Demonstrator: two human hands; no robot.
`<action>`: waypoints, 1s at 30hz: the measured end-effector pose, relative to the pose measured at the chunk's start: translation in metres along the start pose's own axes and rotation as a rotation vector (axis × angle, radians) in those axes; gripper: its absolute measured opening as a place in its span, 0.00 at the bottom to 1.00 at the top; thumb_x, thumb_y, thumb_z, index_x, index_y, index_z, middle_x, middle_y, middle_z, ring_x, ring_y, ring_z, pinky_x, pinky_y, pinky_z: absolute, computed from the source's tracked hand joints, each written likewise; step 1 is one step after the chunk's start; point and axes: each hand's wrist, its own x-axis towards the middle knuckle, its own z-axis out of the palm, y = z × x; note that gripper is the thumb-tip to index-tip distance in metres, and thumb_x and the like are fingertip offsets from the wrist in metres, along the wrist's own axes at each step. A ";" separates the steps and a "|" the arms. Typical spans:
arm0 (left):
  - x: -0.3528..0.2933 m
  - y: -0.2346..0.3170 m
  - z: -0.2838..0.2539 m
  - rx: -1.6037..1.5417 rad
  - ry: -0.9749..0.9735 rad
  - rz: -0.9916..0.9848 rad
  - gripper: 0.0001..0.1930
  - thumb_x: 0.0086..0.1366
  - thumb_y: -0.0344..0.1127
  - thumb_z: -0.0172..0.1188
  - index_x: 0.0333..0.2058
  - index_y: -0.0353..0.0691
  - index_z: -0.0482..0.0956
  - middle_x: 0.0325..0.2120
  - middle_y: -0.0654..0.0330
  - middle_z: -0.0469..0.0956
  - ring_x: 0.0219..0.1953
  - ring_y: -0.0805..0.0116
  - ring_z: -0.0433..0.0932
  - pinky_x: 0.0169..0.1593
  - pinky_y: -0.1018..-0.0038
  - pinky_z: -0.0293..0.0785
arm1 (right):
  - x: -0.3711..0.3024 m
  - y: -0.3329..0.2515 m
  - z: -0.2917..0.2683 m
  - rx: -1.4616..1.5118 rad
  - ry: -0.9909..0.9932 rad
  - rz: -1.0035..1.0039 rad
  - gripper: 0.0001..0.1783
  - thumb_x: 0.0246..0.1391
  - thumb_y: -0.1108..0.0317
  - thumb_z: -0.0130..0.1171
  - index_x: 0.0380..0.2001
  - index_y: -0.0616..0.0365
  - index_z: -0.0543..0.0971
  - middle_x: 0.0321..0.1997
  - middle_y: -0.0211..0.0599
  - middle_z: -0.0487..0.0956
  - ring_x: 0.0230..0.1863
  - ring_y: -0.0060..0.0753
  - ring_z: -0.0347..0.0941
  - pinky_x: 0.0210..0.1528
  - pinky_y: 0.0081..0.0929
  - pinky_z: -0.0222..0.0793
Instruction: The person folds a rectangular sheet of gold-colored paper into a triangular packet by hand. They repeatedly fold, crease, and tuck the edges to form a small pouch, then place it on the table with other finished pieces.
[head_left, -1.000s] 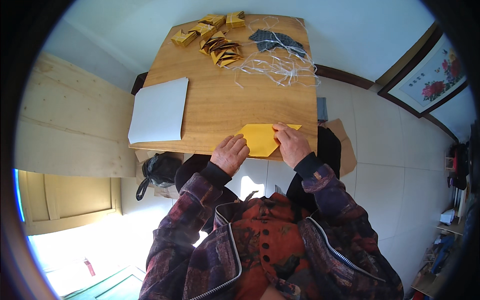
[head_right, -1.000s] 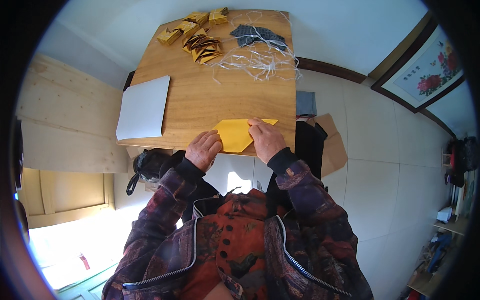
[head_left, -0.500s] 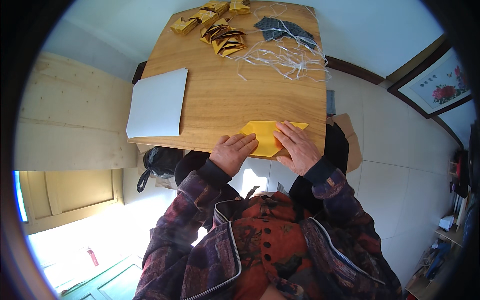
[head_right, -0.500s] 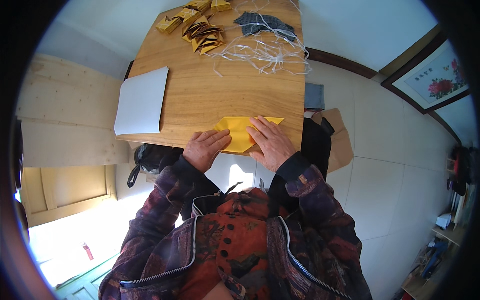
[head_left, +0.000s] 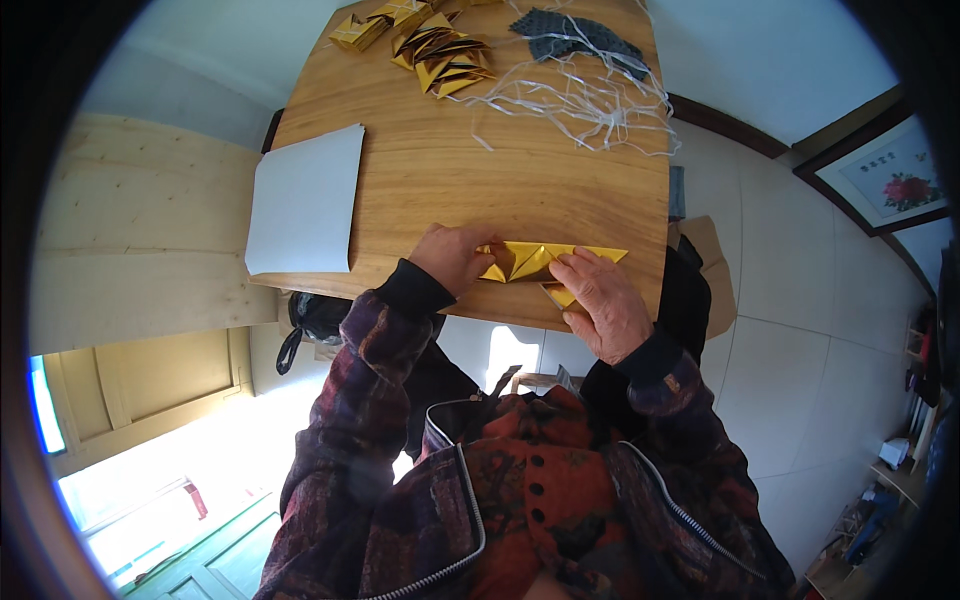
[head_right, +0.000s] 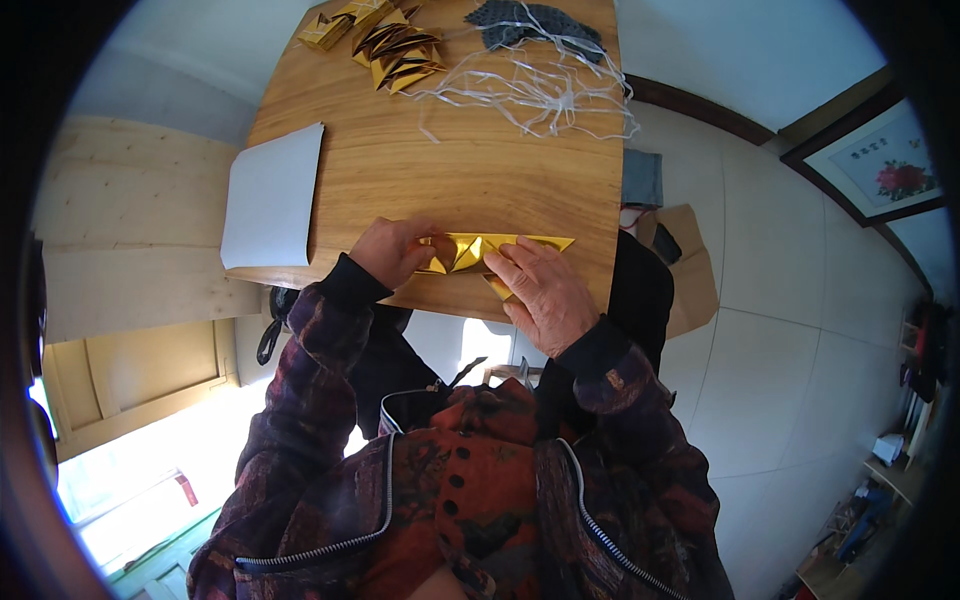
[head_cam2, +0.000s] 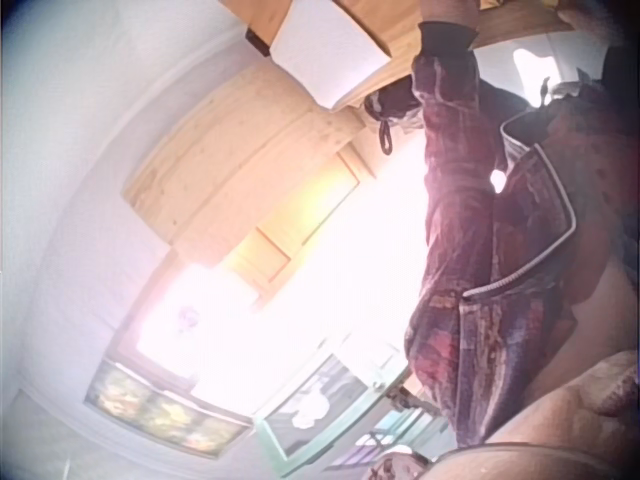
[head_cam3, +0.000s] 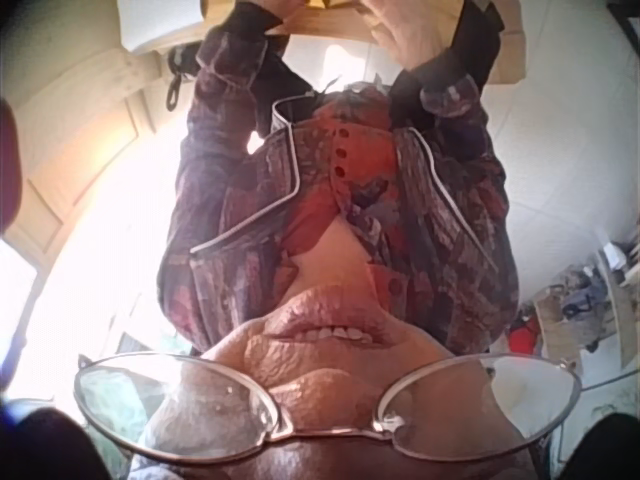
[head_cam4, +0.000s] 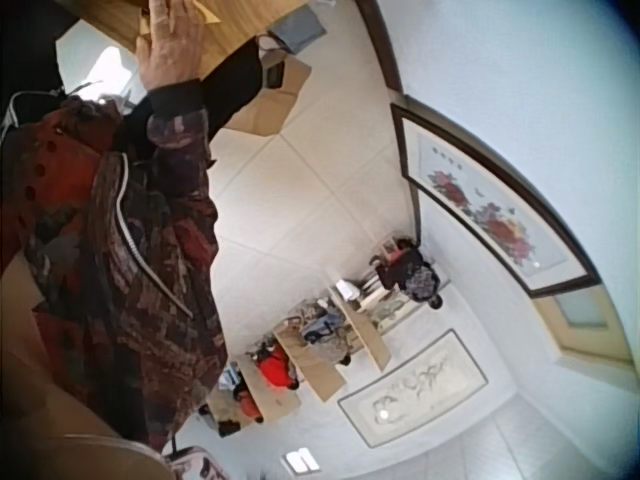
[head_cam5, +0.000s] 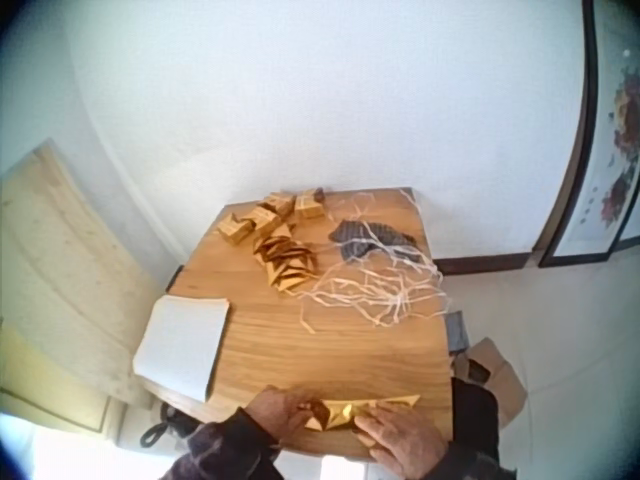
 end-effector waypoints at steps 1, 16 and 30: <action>0.001 0.000 0.002 0.005 -0.007 -0.027 0.10 0.58 0.29 0.59 0.40 0.39 0.80 0.28 0.53 0.82 0.31 0.52 0.81 0.38 0.65 0.77 | 0.000 -0.001 0.000 -0.022 0.009 0.007 0.37 0.43 0.72 0.66 0.59 0.57 0.68 0.60 0.44 0.69 0.64 0.51 0.62 0.67 0.44 0.57; 0.004 0.003 0.011 0.076 0.094 -0.010 0.11 0.54 0.30 0.60 0.39 0.44 0.79 0.31 0.59 0.78 0.34 0.55 0.78 0.40 0.64 0.71 | -0.001 -0.005 0.001 -0.066 0.017 0.067 0.36 0.38 0.69 0.69 0.54 0.62 0.72 0.60 0.45 0.68 0.64 0.50 0.62 0.66 0.43 0.59; 0.007 -0.003 0.011 -0.023 0.083 0.004 0.10 0.53 0.26 0.60 0.36 0.40 0.78 0.29 0.55 0.76 0.31 0.54 0.78 0.35 0.66 0.74 | 0.005 -0.012 0.006 -0.116 0.025 0.097 0.43 0.38 0.59 0.72 0.60 0.56 0.69 0.66 0.41 0.64 0.66 0.48 0.59 0.66 0.45 0.56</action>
